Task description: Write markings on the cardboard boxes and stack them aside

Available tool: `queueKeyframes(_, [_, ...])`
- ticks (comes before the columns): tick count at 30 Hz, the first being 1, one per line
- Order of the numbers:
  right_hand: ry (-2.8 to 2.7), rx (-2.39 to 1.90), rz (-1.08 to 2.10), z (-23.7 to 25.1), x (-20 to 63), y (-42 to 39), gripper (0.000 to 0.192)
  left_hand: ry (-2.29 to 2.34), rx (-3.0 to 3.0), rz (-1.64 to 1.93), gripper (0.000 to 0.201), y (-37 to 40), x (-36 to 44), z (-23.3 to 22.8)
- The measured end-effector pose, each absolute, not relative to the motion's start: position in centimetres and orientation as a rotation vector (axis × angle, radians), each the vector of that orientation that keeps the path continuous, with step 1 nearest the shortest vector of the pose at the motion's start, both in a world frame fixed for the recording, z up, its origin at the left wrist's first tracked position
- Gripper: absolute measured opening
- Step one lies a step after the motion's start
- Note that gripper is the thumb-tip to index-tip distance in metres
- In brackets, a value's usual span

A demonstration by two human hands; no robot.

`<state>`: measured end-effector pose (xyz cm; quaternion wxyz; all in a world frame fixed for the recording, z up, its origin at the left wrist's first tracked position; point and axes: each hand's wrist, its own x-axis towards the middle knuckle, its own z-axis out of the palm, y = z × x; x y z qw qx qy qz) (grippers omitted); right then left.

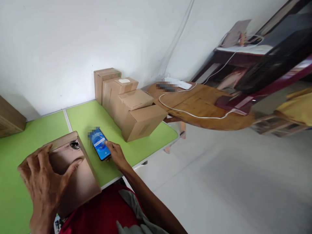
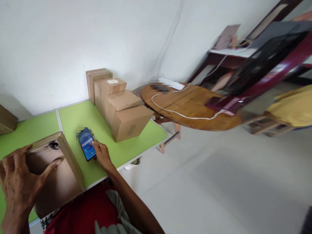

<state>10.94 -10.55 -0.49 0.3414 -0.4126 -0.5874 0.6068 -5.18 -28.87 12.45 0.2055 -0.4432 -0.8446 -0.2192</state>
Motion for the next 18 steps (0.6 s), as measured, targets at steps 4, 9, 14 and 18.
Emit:
queueKeyframes(4, [-1.702, -1.224, 1.465, -1.7, 9.8, -10.0, 0.063, -2.322, -1.294, -0.585, 0.108, -29.4, -5.4, 12.4])
queueKeyframes(9, [-1.977, -1.415, 1.194, -0.7, 9.9, -10.1, 0.037, -2.307, -1.317, -0.590, 0.103, -30.1, -5.1, 12.3])
queueKeyframes(14, [-2.167, -1.538, 0.992, 0.8, 10.1, -10.9, 0.026, -2.253, -1.324, -0.688, 0.108, -31.1, -4.9, 11.8])
queueKeyframes(18, [-2.235, -1.514, 0.913, 1.8, 10.4, -11.3, 0.027, -2.231, -1.298, -0.863, 0.095, -32.8, -4.9, 12.2])
